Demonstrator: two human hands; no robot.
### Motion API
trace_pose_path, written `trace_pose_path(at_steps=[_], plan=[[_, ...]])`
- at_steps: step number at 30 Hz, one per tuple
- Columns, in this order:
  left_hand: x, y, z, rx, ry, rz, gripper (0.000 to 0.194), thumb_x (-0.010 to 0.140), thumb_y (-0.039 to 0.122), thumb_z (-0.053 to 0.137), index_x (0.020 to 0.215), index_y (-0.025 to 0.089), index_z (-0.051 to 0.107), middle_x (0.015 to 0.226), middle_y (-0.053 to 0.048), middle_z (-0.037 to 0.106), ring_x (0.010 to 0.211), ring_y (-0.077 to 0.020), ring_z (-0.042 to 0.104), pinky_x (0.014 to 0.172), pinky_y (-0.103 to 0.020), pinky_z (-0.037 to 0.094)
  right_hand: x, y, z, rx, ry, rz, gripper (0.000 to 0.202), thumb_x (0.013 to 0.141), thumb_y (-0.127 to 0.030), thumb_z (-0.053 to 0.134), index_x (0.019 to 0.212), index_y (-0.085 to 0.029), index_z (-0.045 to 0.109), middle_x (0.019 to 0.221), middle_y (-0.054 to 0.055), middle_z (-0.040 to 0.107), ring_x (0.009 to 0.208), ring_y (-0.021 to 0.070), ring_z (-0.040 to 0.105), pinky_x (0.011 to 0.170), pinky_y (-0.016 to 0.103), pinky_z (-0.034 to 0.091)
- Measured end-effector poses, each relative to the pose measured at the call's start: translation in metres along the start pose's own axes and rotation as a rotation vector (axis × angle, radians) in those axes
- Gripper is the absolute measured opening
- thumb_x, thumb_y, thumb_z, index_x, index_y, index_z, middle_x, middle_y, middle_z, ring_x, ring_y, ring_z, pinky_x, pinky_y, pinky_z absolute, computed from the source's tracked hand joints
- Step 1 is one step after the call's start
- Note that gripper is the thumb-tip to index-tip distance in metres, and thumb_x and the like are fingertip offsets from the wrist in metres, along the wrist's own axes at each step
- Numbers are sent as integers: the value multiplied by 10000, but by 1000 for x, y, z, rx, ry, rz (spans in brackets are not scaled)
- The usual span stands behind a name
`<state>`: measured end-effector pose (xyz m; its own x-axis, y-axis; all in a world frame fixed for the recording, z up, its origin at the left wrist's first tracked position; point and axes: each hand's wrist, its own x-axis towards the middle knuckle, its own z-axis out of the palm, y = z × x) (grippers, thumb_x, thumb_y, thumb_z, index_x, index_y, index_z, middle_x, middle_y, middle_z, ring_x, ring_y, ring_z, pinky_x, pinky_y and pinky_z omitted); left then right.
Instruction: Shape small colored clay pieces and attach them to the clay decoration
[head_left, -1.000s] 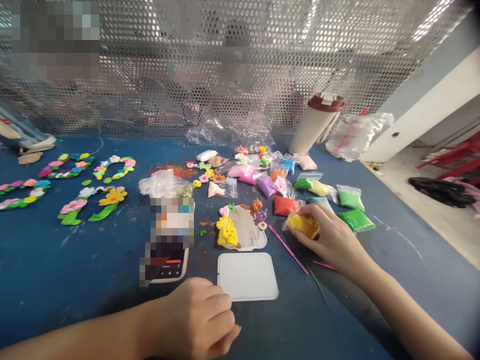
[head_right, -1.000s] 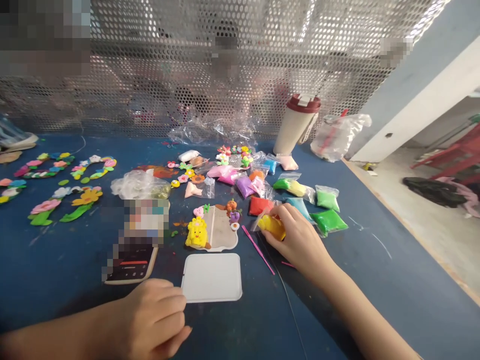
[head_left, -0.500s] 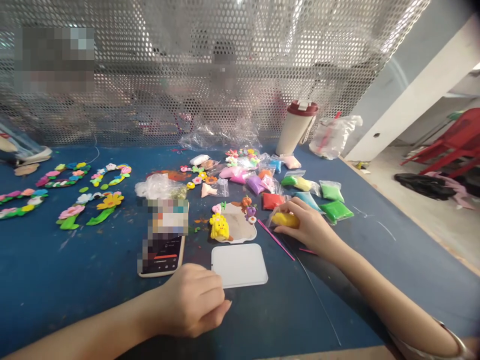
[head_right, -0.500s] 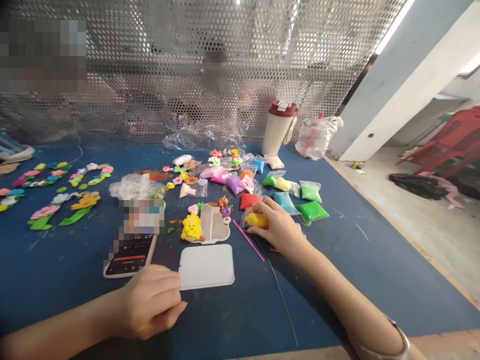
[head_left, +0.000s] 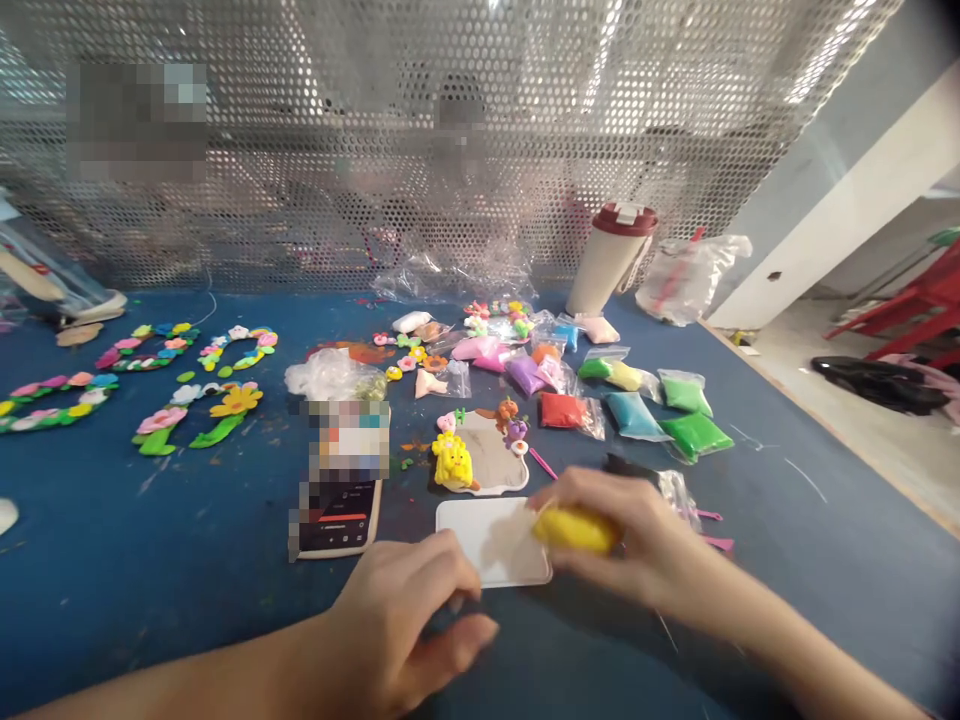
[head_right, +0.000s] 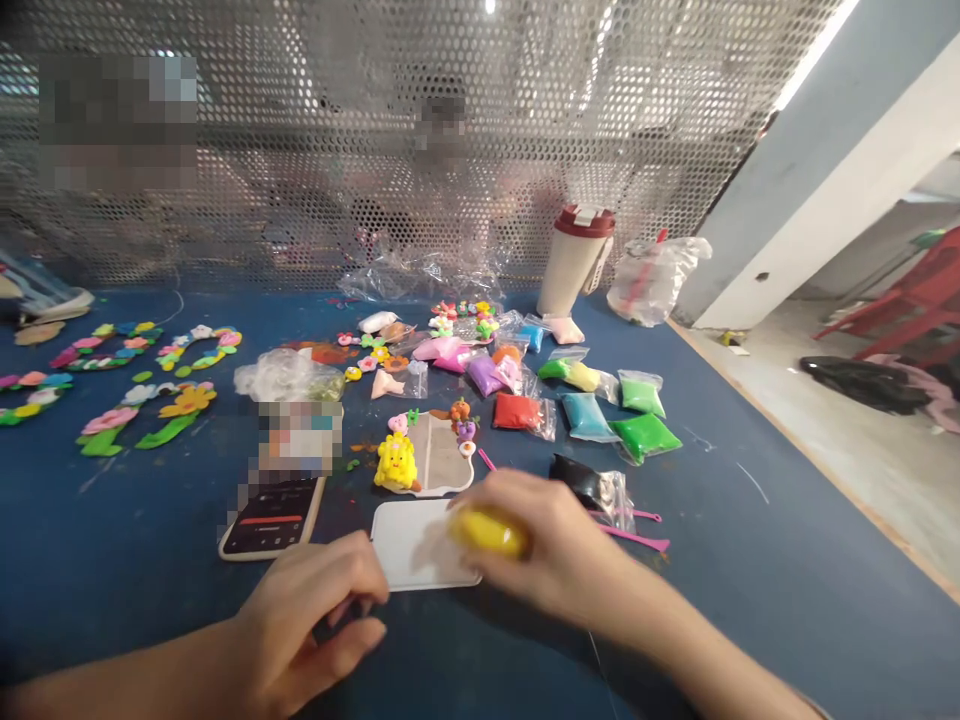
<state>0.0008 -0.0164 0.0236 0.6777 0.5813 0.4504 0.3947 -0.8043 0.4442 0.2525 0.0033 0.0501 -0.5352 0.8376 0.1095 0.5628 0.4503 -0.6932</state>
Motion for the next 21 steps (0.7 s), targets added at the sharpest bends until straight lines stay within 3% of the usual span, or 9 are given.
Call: trace_pose_path(at_steps=[2,6,8,11,13,17,21], plan=[[5,9,1,-64,-11,-81,312,968,491,365,883,213,478,700,20,580,504,-119,515,457,-257,370,-5,-14,16,54,-40,-22,243,777,-261,684,964,-225,534,854,12,663,728,150,619,625,243,486],[18,15,4,18,1,-105,167,988,313,372,866,225,443,705,32,592,529,-125,554,484,-261,377,-11,-14,36,121,100,-45,271,748,-246,690,885,-237,456,764,-20,606,604,114,546,517,203,435],[24,12,4,61,-5,-64,172,987,339,374,903,213,457,737,14,610,561,-144,579,493,-276,384,-12,-9,38,154,147,-60,266,756,-254,686,890,-245,457,772,-23,596,604,109,538,529,200,443],[28,5,0,30,-81,27,256,1010,328,314,837,210,461,708,18,603,526,-133,557,474,-278,361,-12,-7,35,212,118,-67,278,758,-267,708,916,-257,480,799,-23,603,634,110,560,550,193,462],[29,2,-4,-78,-137,14,279,1011,293,327,777,211,454,675,35,589,498,-113,523,470,-262,347,-10,-9,34,271,96,-35,324,743,-310,745,947,-262,498,823,-18,613,643,112,574,552,190,474],[27,-3,-7,-389,-177,-206,196,954,268,481,770,211,519,663,55,586,537,-88,512,493,-208,346,-7,-8,39,490,142,91,495,641,-469,814,992,-270,527,830,-12,635,683,143,608,584,213,500],[31,-4,-6,-638,-219,-520,232,883,317,585,694,187,552,573,64,530,469,-69,449,438,-184,307,-9,-1,49,790,231,250,543,584,-449,853,988,-275,534,806,-21,628,658,141,604,555,212,488]])
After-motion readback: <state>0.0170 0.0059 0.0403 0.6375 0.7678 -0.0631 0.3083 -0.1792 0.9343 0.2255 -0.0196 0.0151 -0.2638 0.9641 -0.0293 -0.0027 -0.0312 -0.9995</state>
